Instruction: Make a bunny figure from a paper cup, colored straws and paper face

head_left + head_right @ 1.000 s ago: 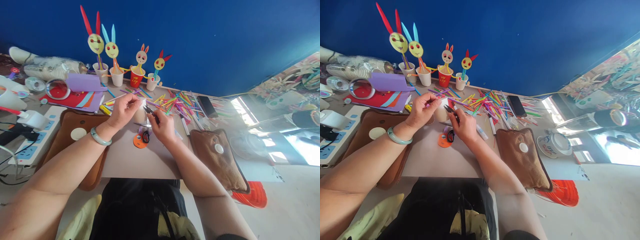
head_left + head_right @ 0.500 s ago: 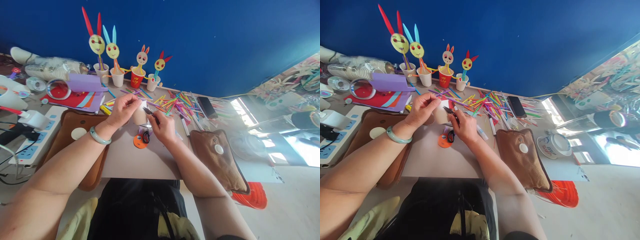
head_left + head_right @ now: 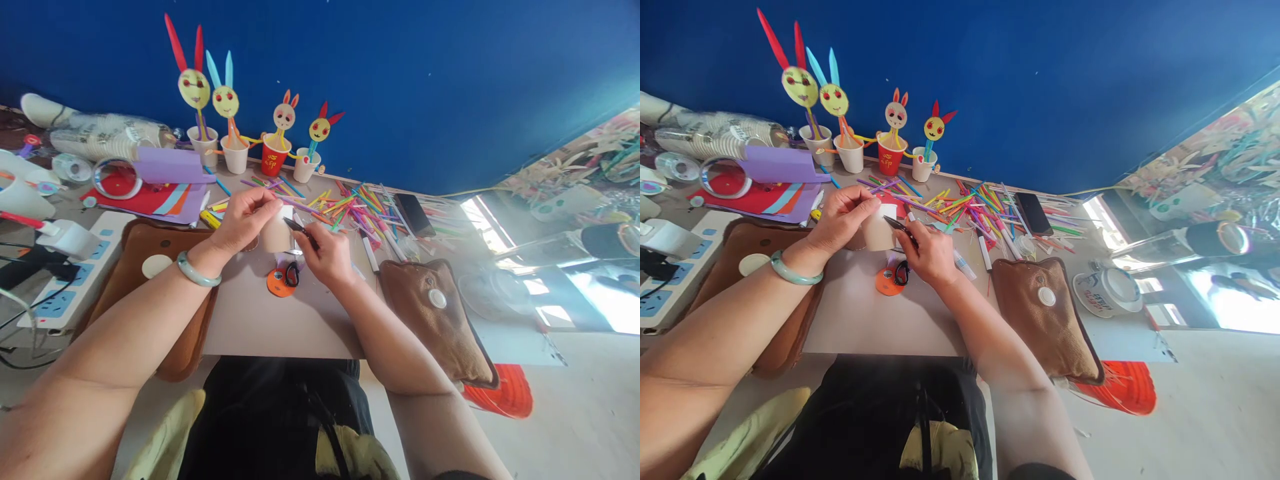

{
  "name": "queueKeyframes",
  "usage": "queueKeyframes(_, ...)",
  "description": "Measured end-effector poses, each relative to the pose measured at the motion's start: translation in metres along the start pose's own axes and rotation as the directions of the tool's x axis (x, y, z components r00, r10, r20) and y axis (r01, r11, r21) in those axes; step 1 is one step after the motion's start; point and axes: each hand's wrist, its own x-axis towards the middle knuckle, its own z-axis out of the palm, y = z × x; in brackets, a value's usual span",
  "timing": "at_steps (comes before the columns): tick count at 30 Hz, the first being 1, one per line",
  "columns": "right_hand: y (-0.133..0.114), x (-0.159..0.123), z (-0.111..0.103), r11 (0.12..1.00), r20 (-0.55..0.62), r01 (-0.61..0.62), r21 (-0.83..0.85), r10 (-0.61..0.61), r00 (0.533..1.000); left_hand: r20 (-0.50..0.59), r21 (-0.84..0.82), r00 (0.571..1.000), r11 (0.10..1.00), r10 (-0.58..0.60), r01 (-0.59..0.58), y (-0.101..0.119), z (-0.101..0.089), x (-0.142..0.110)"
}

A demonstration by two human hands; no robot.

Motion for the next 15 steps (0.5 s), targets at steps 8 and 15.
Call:
queueKeyframes(8,0.0003,0.0005,-0.0025,0.999,0.027,0.032,-0.014,-0.031,0.999,0.026,0.015,0.999,1.0,-0.027,0.027,0.0026,-0.0031,0.001)
queueKeyframes(15,0.0005,0.0001,-0.0034,0.999,0.049,0.014,-0.035,-0.012,0.999,0.071,0.068,0.997,0.998,-0.021,0.016,0.0029,-0.0054,0.0027)
